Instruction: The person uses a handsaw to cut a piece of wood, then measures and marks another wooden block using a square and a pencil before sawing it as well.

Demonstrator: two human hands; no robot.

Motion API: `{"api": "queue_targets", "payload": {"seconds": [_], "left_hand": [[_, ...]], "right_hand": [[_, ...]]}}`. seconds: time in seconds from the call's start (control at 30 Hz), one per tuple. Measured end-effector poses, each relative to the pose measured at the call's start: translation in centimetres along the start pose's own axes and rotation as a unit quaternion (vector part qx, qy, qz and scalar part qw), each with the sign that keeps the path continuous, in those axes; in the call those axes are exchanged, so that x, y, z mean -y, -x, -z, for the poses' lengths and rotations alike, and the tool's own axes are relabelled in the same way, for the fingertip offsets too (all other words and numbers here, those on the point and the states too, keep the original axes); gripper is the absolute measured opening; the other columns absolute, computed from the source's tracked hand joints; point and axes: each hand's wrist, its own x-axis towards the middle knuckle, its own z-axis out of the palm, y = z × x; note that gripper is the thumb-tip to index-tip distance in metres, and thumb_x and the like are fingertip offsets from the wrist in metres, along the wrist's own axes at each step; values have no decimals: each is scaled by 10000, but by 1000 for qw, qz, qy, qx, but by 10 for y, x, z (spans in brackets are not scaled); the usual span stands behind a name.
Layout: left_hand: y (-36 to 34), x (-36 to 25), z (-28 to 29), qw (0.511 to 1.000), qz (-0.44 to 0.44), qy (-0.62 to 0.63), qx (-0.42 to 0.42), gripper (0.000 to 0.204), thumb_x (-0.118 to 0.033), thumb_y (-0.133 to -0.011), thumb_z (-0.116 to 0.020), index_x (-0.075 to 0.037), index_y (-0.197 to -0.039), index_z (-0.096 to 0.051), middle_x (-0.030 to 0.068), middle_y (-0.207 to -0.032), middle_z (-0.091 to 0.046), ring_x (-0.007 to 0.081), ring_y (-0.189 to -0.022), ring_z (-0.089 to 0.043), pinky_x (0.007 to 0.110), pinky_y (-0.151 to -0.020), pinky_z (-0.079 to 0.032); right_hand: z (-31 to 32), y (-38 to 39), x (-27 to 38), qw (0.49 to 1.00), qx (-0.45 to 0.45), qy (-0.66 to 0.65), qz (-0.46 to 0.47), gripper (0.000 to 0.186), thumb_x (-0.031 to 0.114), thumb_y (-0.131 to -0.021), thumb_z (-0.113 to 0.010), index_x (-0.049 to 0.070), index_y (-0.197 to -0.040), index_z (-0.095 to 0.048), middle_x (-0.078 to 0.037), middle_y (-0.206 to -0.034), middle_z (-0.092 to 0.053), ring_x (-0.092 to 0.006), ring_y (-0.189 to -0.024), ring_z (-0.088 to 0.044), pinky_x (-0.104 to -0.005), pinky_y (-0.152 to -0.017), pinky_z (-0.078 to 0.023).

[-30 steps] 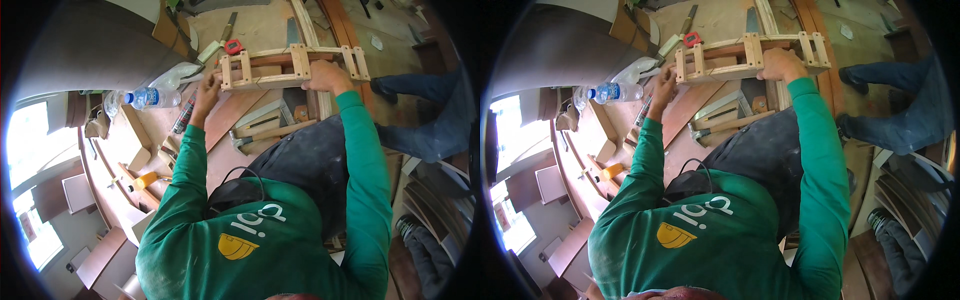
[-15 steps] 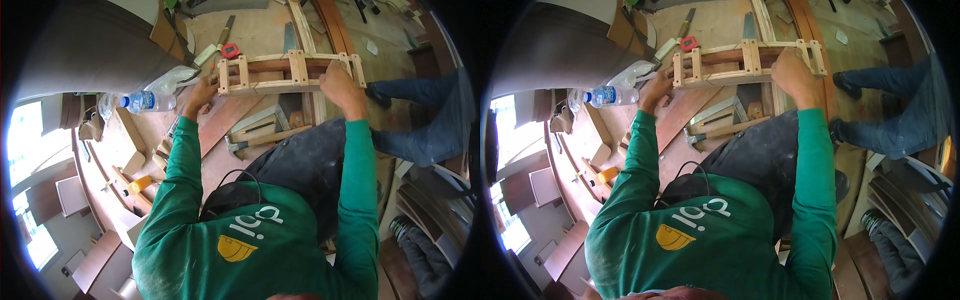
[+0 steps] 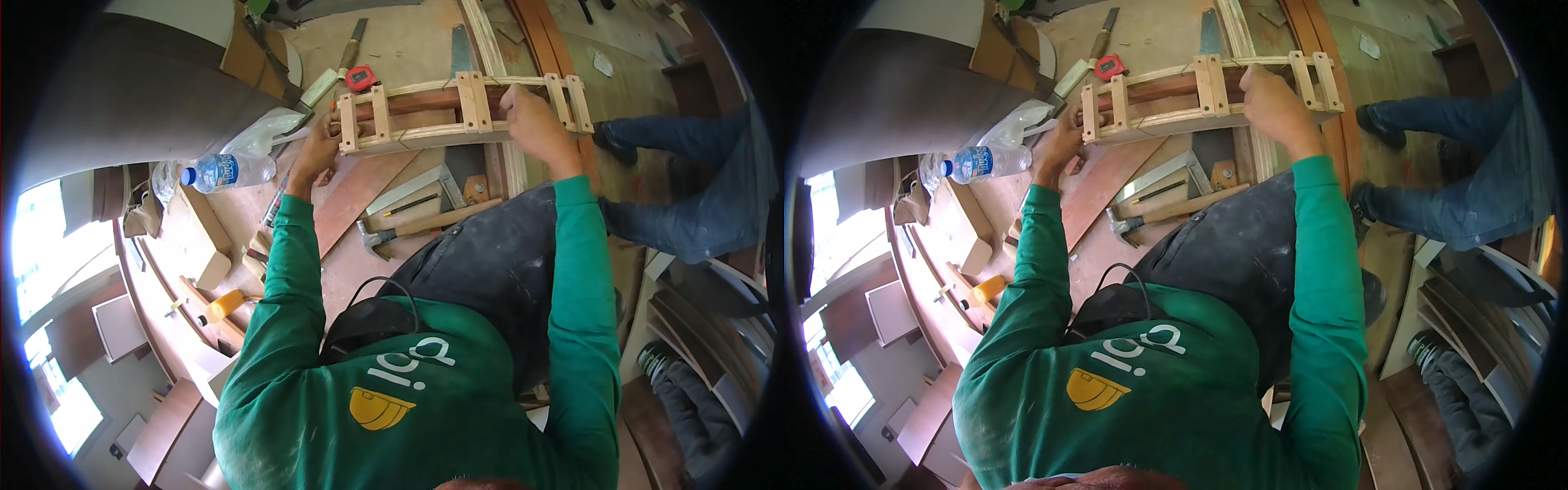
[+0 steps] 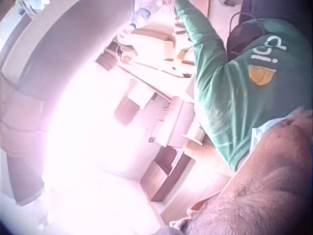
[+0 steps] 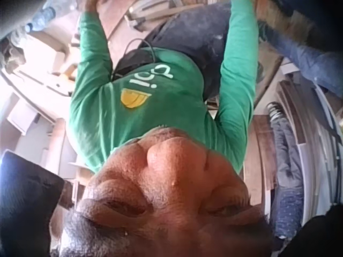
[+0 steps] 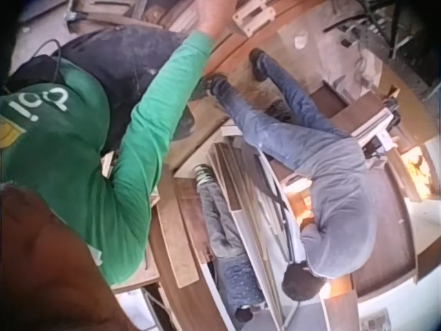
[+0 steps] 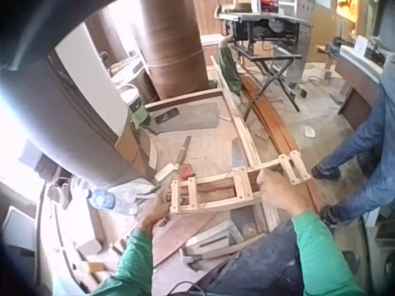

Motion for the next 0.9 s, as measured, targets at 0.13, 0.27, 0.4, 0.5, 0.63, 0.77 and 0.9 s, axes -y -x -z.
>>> {"api": "queue_targets", "payload": {"seconds": [0.13, 0.27, 0.4, 0.5, 0.63, 0.77, 0.9], "left_hand": [[9, -23, -13, 999, 13, -34, 3, 380, -212, -1040, -746, -12, -1349, -652, 78, -1116, -786, 82, -816, -661, 239, -653, -491], [4, 8, -3, 999, 3, -37, -22, 338, -247, -1016, -750, -46, -1284, -704, 49, -1018, -768, 51, -585, -563, 235, -462, -381], [8, 5, -10, 996, -10, -63, -55, 297, -249, -1004, -738, -57, -1230, -749, 32, -921, -746, 49, -555, -536, 248, -448, -370], [11, -3, -18, 996, -27, -58, -55, 352, -269, -1031, -727, -15, -1273, -757, 38, -986, -764, 83, -771, -636, 272, -653, -492], [23, -28, -28, 994, 36, -87, -63, 415, -327, -1027, -760, -8, -1291, -768, -6, -903, -722, 70, -735, -623, 289, -615, -492], [23, -21, -26, 998, 23, -30, -58, 394, -300, -1003, -792, -8, -1267, -781, 3, -907, -714, 74, -737, -604, 290, -641, -474], [13, -18, -27, 998, 23, 25, -48, 322, -188, -988, -802, 25, -1229, -784, 72, -1096, -783, 128, -971, -691, 308, -898, -565]], "right_hand": [[13, 4, -18, 998, -9, -57, -8, 215, 50, -999, -554, -37, -1175, -642, -289, -1132, -731, -488, -1103, -687, -539, -963, -537], [4, -5, -22, 999, -37, -1, -6, 200, 96, -1047, -572, -38, -1159, -669, -269, -1100, -745, -470, -1049, -705, -530, -926, -536], [10, -14, 4, 996, 2, 42, -78, 199, 80, -970, -631, -67, -992, -763, -340, -1052, -740, -492, -1036, -728, -548, -945, -574], [-6, -20, -8, 997, -40, 37, -46, 208, 107, -951, -662, -52, -905, -787, -324, -1018, -752, -493, -1000, -739, -554, -923, -589], [-9, -11, 0, 987, -82, 69, -117, 177, 97, -923, -683, -45, -946, -787, -304, -1013, -763, -489, -998, -748, -558, -905, -605], [-9, -11, 5, 985, -87, 87, -122, 169, 85, -917, -677, -28, -968, -792, -302, -1009, -765, -483, -998, -753, -555, -900, -612], [-15, -10, -9, 986, -109, 88, -92, 169, 88, -926, -676, -18, -975, -797, -302, -1013, -765, -480, -997, -753, -556, -900, -611]]}}
